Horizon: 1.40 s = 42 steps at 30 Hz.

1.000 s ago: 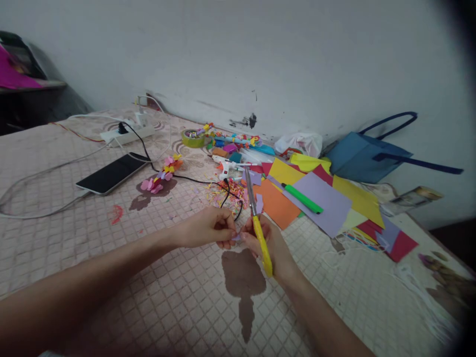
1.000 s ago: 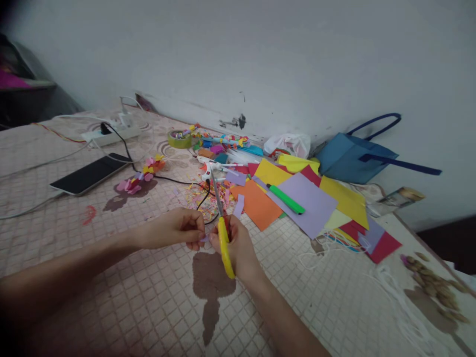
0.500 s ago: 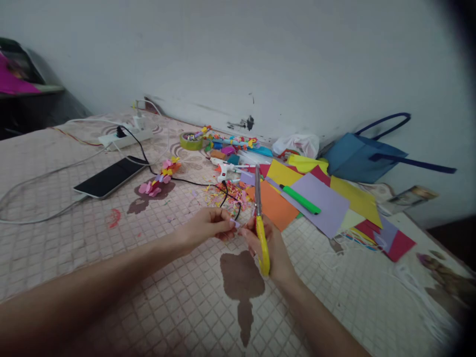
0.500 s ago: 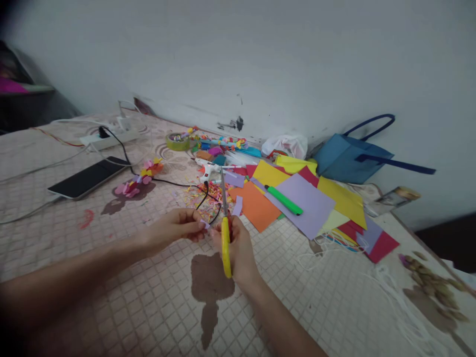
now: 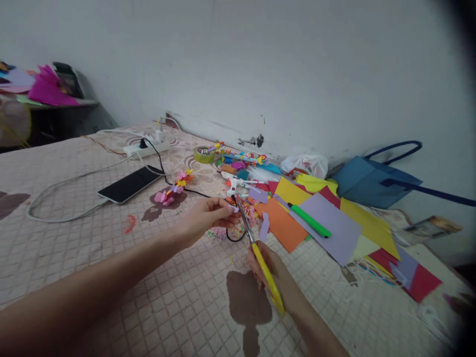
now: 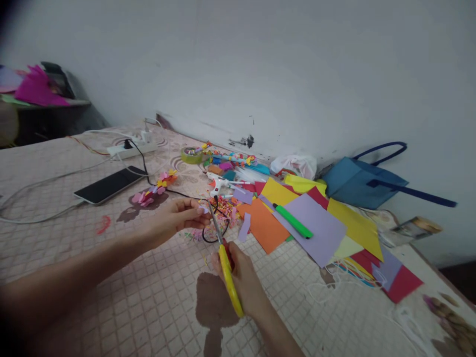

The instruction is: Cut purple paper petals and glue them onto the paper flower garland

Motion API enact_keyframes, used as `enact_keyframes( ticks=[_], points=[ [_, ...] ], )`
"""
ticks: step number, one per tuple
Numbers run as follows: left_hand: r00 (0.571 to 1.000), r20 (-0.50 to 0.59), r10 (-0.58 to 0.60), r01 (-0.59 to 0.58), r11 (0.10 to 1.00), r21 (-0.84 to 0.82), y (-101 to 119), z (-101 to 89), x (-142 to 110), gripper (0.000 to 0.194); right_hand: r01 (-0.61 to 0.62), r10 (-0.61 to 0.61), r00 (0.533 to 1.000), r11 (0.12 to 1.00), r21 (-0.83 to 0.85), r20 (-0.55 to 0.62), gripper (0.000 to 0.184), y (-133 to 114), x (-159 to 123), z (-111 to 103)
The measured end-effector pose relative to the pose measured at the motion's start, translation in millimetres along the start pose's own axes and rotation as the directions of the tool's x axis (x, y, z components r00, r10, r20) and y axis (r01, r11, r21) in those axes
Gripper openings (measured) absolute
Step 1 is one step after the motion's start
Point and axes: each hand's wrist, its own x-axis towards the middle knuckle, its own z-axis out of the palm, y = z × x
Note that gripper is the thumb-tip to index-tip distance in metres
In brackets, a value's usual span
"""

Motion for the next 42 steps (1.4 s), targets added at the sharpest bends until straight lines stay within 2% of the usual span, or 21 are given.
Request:
enact_keyframes(
  ticks=[18, 26, 42],
  points=[
    [0.998, -0.046, 0.046, -0.044, 0.998, 0.052, -2.2, -1.0, 1.9, 0.021, -0.018, 0.02, 0.999, 0.996, -0.09, 0.029, 0.029, 1.1, -0.3, -1.0],
    [0.998, -0.037, 0.055, -0.052, 0.997, 0.057, -1.7, -1.0, 1.3, 0.019, -0.026, 0.026, 1.0, 1.0, -0.016, 0.01, 0.032, 1.4, 0.3, 0.9],
    [0.999, -0.027, 0.032, -0.031, 0.999, 0.029, -1.5, -3.3, 3.1, 0.019, -0.052, 0.052, 0.998, 0.998, -0.029, 0.019, 0.035, 1.4, 1.1, 0.9]
  ],
)
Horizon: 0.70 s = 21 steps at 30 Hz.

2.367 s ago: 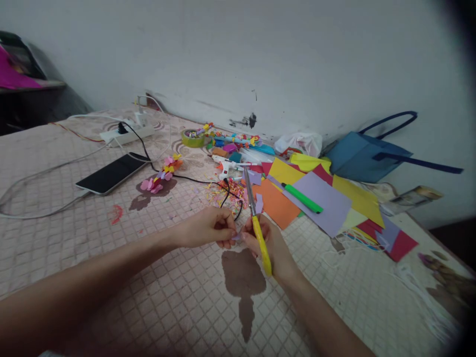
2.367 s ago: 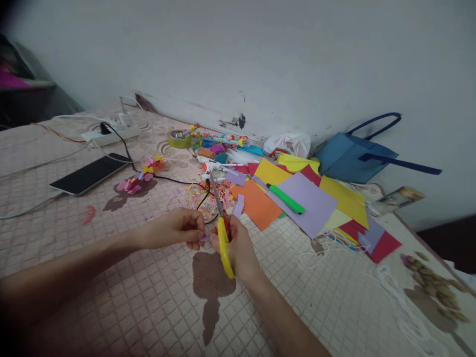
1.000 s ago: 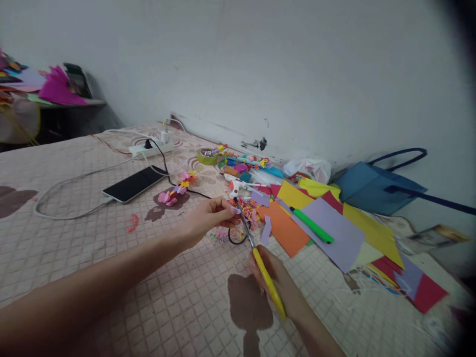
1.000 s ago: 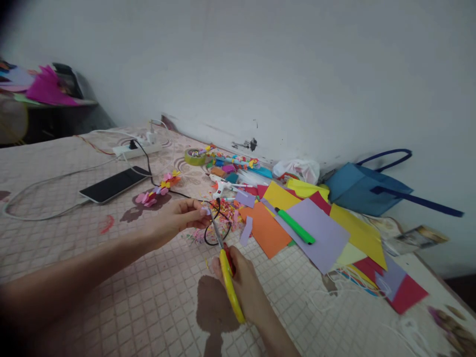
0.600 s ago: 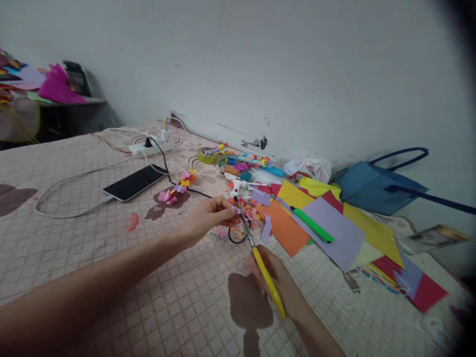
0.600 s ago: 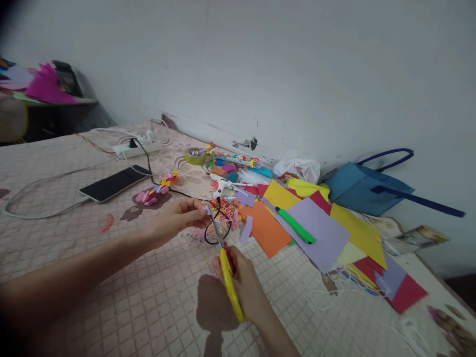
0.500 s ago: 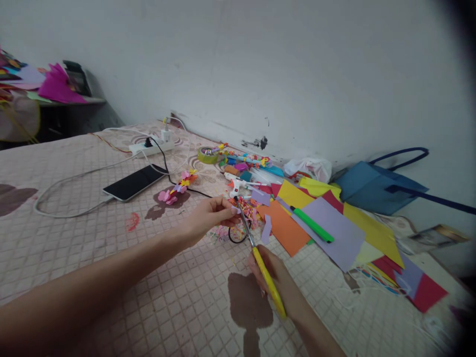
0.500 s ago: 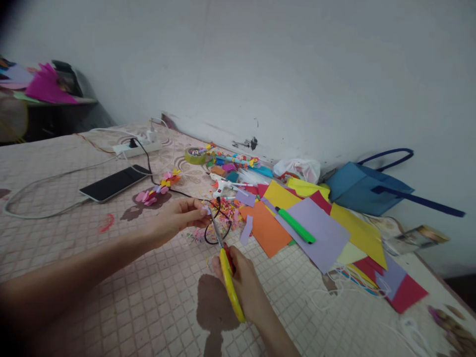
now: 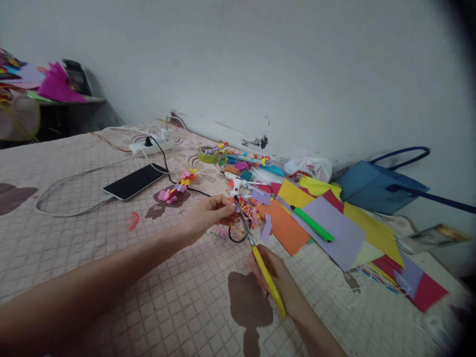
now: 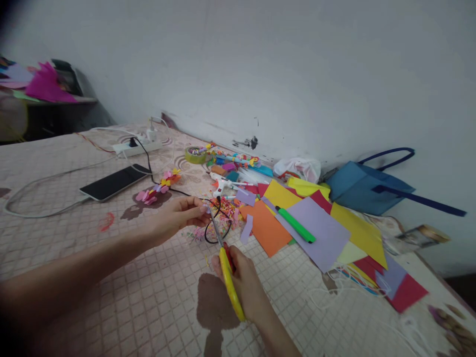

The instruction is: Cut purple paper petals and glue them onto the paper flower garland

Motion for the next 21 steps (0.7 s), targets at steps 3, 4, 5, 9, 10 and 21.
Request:
enact_keyframes(
  ticks=[3, 4, 5, 9, 10, 21],
  points=[
    [1.0, 0.011, -0.005, 0.005, 1.0, -0.025, 0.5, 0.1, -0.6, 0.02, -0.002, 0.002, 1.0, 1.0, -0.009, -0.004, 0.033, 1.1, 0.6, -0.1],
    [1.0, 0.013, -0.008, 0.008, 1.0, -0.03, 0.6, 0.2, -0.7, 0.02, -0.001, 0.001, 1.0, 1.0, -0.009, -0.006, 0.033, 1.3, 0.9, -0.2],
    [1.0, 0.014, -0.011, 0.012, 0.999, -0.034, 0.6, 0.1, -0.7, 0.019, 0.0, 0.0, 1.0, 1.0, -0.012, -0.005, 0.032, 1.5, 1.2, -0.4],
    [1.0, 0.024, -0.008, 0.009, 0.999, -0.037, -0.1, -0.9, 0.5, 0.018, -0.002, 0.002, 1.0, 1.0, -0.019, 0.014, 0.031, 2.0, 2.0, -1.2],
    [1.0, 0.022, -0.003, 0.004, 0.999, -0.033, -0.3, -1.2, 0.9, 0.019, -0.005, 0.005, 1.0, 1.0, -0.012, 0.019, 0.03, 2.0, 2.0, -1.4],
    [0.999, 0.026, -0.025, 0.027, 0.998, -0.055, -2.1, -1.8, 1.0, 0.019, -0.005, 0.004, 1.0, 0.998, -0.062, -0.005, 0.029, 4.3, 2.9, -0.9]
  ],
)
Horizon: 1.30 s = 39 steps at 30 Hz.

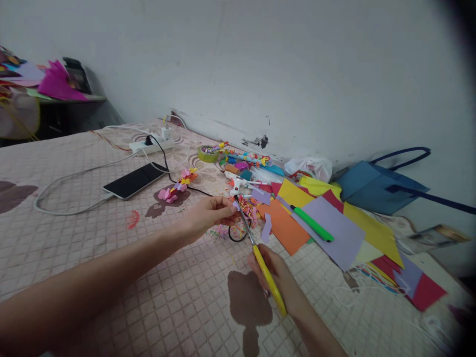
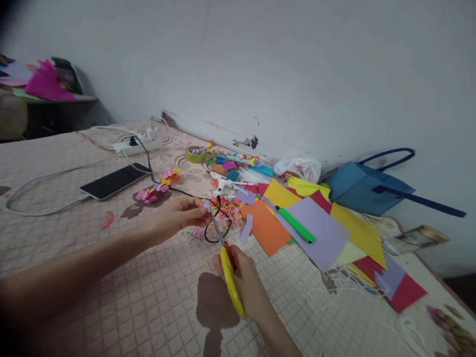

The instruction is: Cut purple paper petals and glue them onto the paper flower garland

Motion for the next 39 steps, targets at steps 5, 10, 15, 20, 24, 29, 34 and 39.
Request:
enact_keyframes(
  ticks=[5, 10, 15, 20, 24, 29, 34, 39],
  points=[
    [1.0, -0.001, -0.002, 0.002, 1.0, -0.001, 0, -0.9, 1, 0.019, -0.013, 0.013, 1.0, 1.0, -0.012, 0.012, 0.029, -3, -1, -1],
    [1.0, -0.001, 0.01, -0.01, 0.999, 0.036, 0, -2.8, 2, 0.019, -0.003, 0.003, 1.0, 0.999, -0.046, 0.003, 0.031, 0, 0, -1],
    [1.0, 0.0, 0.014, -0.014, 0.999, 0.04, 0, -3.7, 2, 0.02, -0.022, 0.022, 1.0, 0.999, -0.045, 0.012, 0.026, 1, 0, -2],
    [1.0, 0.009, 0.016, -0.017, 0.999, 0.051, 1, -4.2, 2, 0.02, -0.01, 0.011, 1.0, 0.997, -0.081, 0.004, 0.027, -2, 0, -2],
    [1.0, 0.001, 0.013, -0.013, 0.996, 0.083, 3, -6.8, 3, 0.018, 0.008, -0.014, 0.999, 0.983, -0.183, -0.035, 0.03, -6, -1, -4],
    [0.999, 0.013, -0.029, 0.027, 0.991, 0.131, 7, -11.6, 5, 0.017, 0.032, -0.05, 0.997, 0.958, -0.286, -0.056, 0.031, -9, -2, -7],
    [0.998, 0.024, -0.05, 0.046, 0.985, 0.167, 11, -15.3, 7, 0.016, 0.026, -0.042, 0.998, 0.954, -0.3, -0.048, 0.029, -9, -1, -8],
    [0.997, 0.043, -0.062, 0.054, 0.983, 0.175, 10, -18.7, 8, 0.015, 0.019, -0.034, 0.998, 0.955, -0.297, -0.044, 0.032, -9, -1, -7]
  ],
)
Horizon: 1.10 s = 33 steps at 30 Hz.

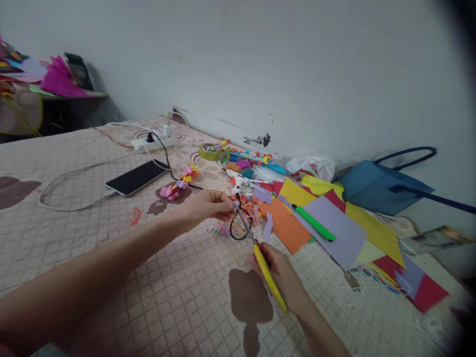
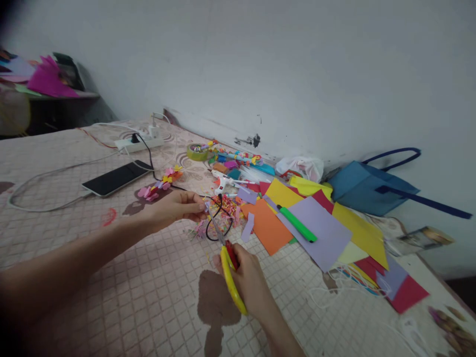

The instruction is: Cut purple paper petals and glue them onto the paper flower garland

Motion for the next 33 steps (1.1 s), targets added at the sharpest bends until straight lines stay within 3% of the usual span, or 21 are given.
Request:
enact_keyframes(
  ticks=[4, 14, 33],
  points=[
    [1.0, 0.008, 0.004, -0.004, 0.998, -0.067, -4, 2.2, -1, 0.015, -0.009, 0.009, 1.0, 0.996, 0.091, 0.001, 0.032, 2, 0, 3],
    [0.996, -0.09, 0.028, -0.048, 0.971, -0.233, -7, 22.0, -9, 0.018, -0.043, 0.035, 0.999, 0.969, 0.242, 0.036, 0.032, 13, 2, 10],
    [0.993, -0.115, 0.018, -0.044, 0.974, -0.223, -8, 25.1, -10, 0.019, -0.076, 0.062, 0.996, 0.962, 0.261, 0.064, 0.03, 2, 0, 9]
  ],
)
